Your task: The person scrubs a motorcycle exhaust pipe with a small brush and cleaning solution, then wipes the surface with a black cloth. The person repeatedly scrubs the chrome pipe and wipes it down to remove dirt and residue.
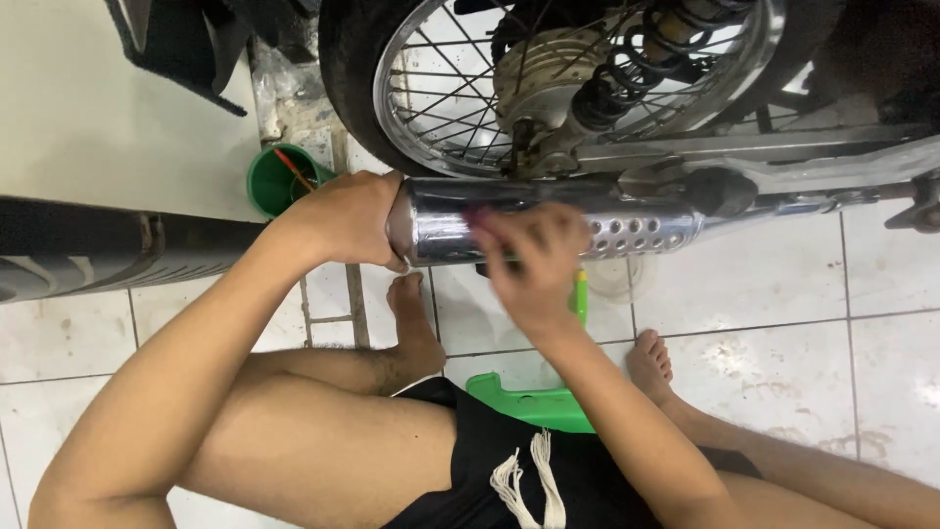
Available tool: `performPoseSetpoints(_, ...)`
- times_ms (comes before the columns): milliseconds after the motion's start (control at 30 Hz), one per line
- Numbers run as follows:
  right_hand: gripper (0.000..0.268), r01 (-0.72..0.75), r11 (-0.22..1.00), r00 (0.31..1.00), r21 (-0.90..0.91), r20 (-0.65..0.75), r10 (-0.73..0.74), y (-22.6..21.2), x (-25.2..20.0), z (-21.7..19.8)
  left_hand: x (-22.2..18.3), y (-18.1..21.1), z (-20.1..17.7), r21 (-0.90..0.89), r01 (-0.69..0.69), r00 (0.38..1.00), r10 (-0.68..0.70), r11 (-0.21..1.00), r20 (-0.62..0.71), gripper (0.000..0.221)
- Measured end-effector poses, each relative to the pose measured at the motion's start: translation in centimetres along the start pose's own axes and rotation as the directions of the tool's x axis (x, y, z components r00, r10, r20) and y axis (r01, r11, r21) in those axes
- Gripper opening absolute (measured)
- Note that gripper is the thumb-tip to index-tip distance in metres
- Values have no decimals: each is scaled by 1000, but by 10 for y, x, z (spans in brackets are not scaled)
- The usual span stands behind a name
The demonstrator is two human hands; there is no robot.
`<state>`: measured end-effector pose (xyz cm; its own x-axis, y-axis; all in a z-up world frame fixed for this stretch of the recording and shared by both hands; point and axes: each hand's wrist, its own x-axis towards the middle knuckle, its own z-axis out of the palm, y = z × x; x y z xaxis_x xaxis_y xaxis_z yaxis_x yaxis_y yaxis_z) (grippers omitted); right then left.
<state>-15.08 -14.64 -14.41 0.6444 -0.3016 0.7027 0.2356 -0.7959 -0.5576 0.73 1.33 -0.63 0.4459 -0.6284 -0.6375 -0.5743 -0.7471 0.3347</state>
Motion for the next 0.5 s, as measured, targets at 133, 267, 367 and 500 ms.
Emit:
performPoseSetpoints(133, 14, 88, 996, 994, 27, 55, -89, -18, -4, -1, 0, 3, -2, 1, -5, 1000, 5, 1000, 20, 88)
performPoseSetpoints(267, 9, 28, 999, 998, -27, -55, -30, -10, -6, -6, -3, 2, -1, -2, -6, 1000, 6, 1000, -12, 83)
performPoseSetpoints(367, 6, 84, 995, 993, -52, -72, -88, -6, -12, -9, -1, 2, -2, 7, -17, 1000, 17, 1000, -7, 83)
performPoseSetpoints(500, 11, -17, 994, 987, -111, -161, -1, 9, -25, -2, 0, 1, 0, 35, -6, 1000, 7, 999, -4, 85)
